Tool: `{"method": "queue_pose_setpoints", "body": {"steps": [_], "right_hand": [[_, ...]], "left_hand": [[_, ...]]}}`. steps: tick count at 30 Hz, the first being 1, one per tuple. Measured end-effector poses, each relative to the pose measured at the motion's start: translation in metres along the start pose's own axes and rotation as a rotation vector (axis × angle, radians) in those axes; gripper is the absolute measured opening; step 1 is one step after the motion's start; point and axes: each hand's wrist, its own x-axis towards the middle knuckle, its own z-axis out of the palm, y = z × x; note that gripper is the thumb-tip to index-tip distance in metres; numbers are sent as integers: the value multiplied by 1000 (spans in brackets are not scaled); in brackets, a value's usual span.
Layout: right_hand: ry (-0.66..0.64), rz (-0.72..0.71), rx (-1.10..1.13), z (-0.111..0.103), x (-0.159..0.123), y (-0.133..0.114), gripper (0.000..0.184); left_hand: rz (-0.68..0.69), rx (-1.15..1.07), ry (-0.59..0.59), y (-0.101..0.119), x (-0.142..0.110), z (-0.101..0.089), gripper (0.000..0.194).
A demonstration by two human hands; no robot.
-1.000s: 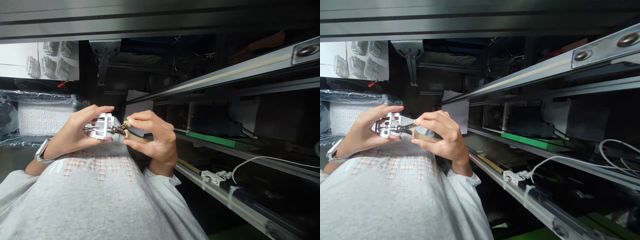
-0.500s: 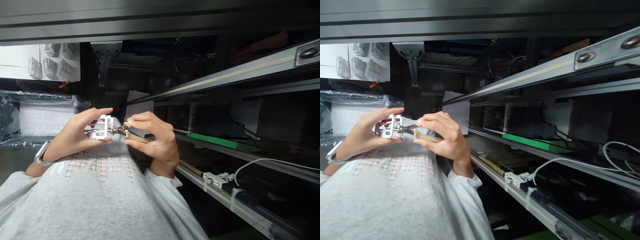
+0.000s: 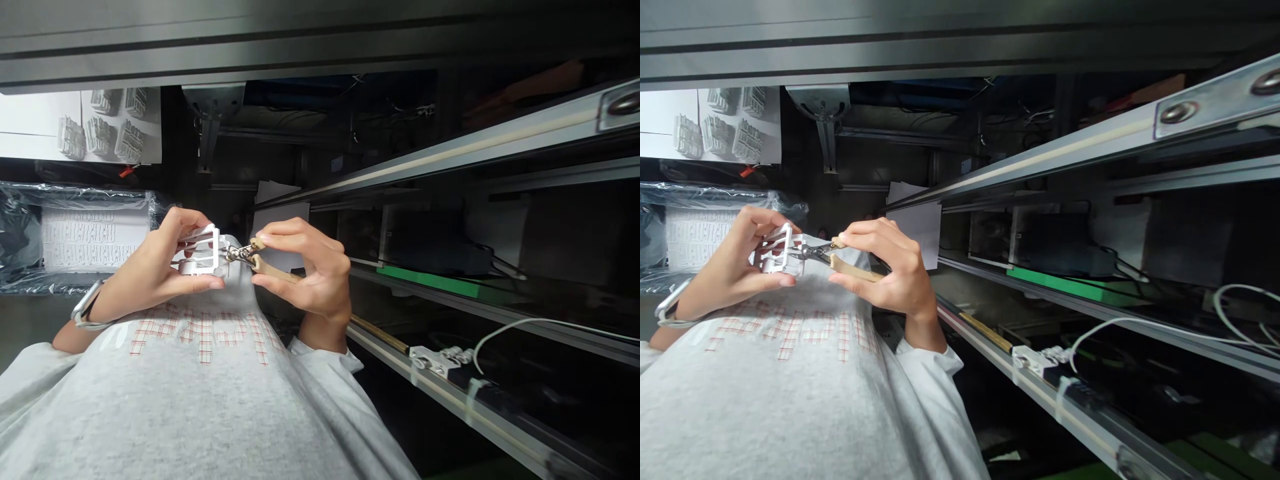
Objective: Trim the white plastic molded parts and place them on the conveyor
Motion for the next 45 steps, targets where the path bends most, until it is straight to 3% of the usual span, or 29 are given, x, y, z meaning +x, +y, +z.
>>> {"method": "queue_pose_setpoints", "body": {"steps": [13, 21, 26, 31, 45], "right_hand": [[-67, -7, 57, 0, 4, 1, 32], [-48, -54, -52, 0, 3, -3, 32], [-49, -47, -61, -1, 1, -4, 32], [-50, -55, -70, -2, 2, -4, 30], [-14, -67, -88, 2, -3, -7, 27]], "left_hand": [[-4, 31, -9, -3, -4, 0, 45], [21, 87, 2, -4, -5, -1, 47], [119, 129, 6, -4, -4, -2, 46], [54, 98, -6, -5, -5, -2, 46], [87, 134, -12, -2, -8, -3, 44]]}}
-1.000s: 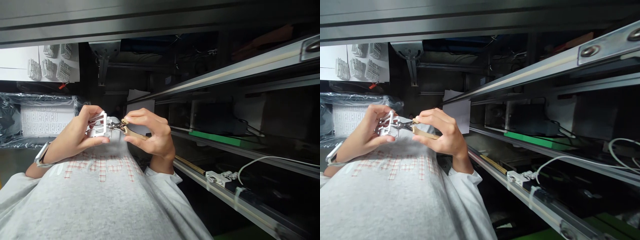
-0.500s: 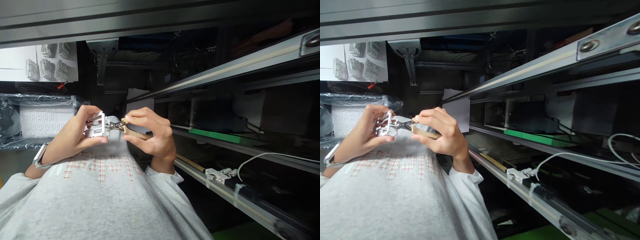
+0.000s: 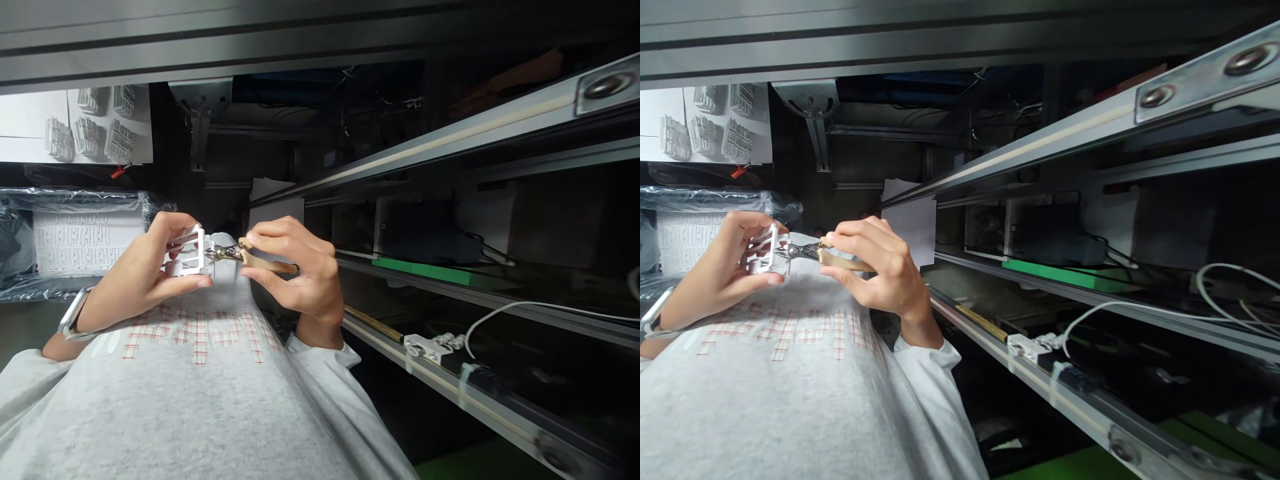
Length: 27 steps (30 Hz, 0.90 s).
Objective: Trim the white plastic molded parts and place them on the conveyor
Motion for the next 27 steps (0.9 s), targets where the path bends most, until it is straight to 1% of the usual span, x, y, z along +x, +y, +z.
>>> {"method": "queue_pose_setpoints", "body": {"steps": [10, 17, 21, 27], "right_hand": [[9, 0, -19, 1, -3, -1, 23], [19, -4, -18, 2, -4, -2, 23], [31, -9, -33, 2, -4, -3, 23], [61, -17, -67, 5, -7, -2, 19]], "left_hand": [[-18, 6, 13, 2, -1, 2, 41], [33, -9, 25, 2, -1, 3, 44], [38, -16, 28, 3, 0, 4, 43], [70, -18, 31, 5, 0, 5, 43]]}}
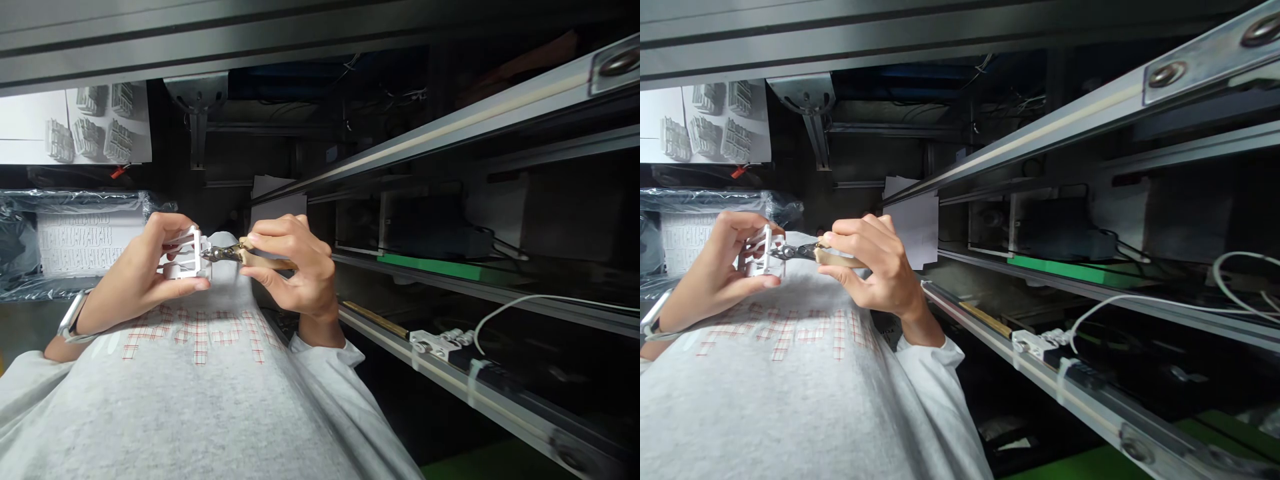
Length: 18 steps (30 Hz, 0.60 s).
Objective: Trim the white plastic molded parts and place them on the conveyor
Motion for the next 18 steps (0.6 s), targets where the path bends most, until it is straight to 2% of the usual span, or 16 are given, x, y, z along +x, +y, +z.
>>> {"method": "queue_pose_setpoints", "body": {"steps": [5, 12, 18], "right_hand": [[44, 9, 27, 5, -5, 2, 21], [120, 50, 144, 8, -11, 4, 24], [162, 36, -45, 6, -10, 4, 25]], "left_hand": [[21, -26, 4, 1, 1, 0, 46], [-16, -86, 15, 1, -1, 0, 48], [6, -20, 44, -2, -2, -4, 68]]}}
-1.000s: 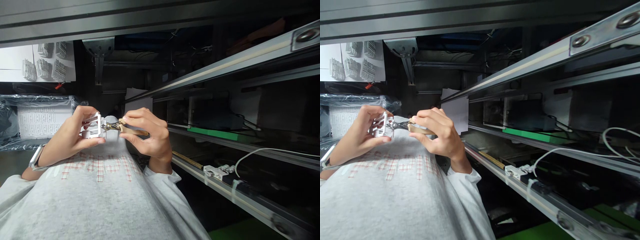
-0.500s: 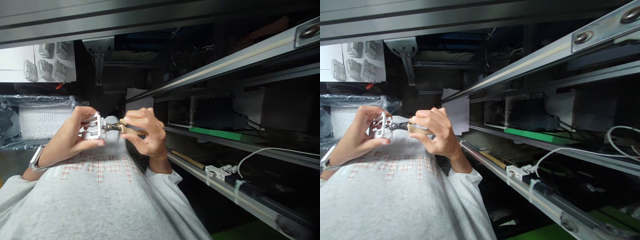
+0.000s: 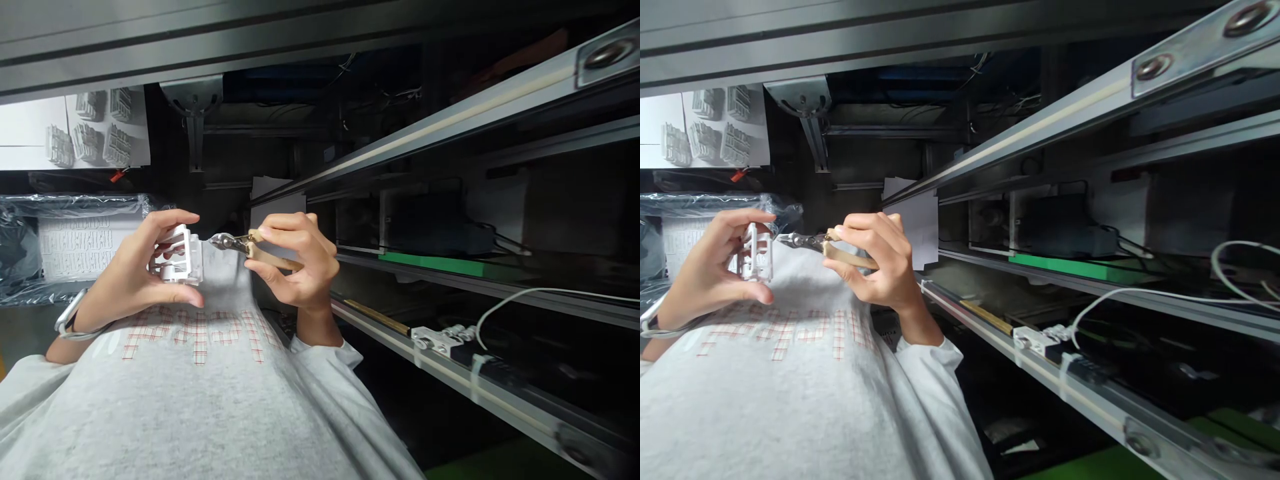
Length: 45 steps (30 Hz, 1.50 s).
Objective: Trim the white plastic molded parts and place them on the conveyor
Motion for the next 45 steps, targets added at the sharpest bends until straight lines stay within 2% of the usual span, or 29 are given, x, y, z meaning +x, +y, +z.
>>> {"method": "queue_pose_setpoints", "body": {"steps": [2, 6, 8, 10, 12, 16, 21, 24, 27, 30, 36, 41, 45], "right_hand": [[-7, -10, -56, 0, 1, -2, 28], [-39, -10, -97, -1, 2, -6, 29], [-54, -9, -108, -1, 2, -7, 29], [-65, -9, -114, -2, 2, -8, 28], [-75, -10, -126, -2, 3, -8, 29], [-99, -13, -150, -2, 3, -9, 29], [-93, -11, -197, 1, 3, -7, 28], [-83, 1, -213, 2, 3, -6, 27], [-71, 3, -224, 3, 3, -5, 26], [-71, 8, -249, 3, 2, -6, 26], [-80, 35, -257, 5, 3, -5, 27], [-64, 88, -209, 4, 4, -7, 28], [-114, 171, -262, 5, 2, -24, 24]], "left_hand": [[80, 45, 58, -3, 2, -1, 68], [416, 155, 188, -13, 7, 0, 60], [533, 220, 173, -16, 9, 2, 50], [571, 288, 134, -18, 8, 4, 39], [553, 350, 133, -19, 7, 6, 34], [540, 393, 167, -20, 4, 7, 39], [543, 445, 49, -26, 4, -1, 50], [469, 496, 82, -33, 1, -9, 64], [334, 554, 159, -38, -2, -12, 70], [283, 563, 172, -36, -1, -8, 69], [272, 429, 205, -31, 8, 3, 63], [179, 518, 167, -34, 11, 7, 60], [109, 584, 225, -32, 12, 11, 59]]}}
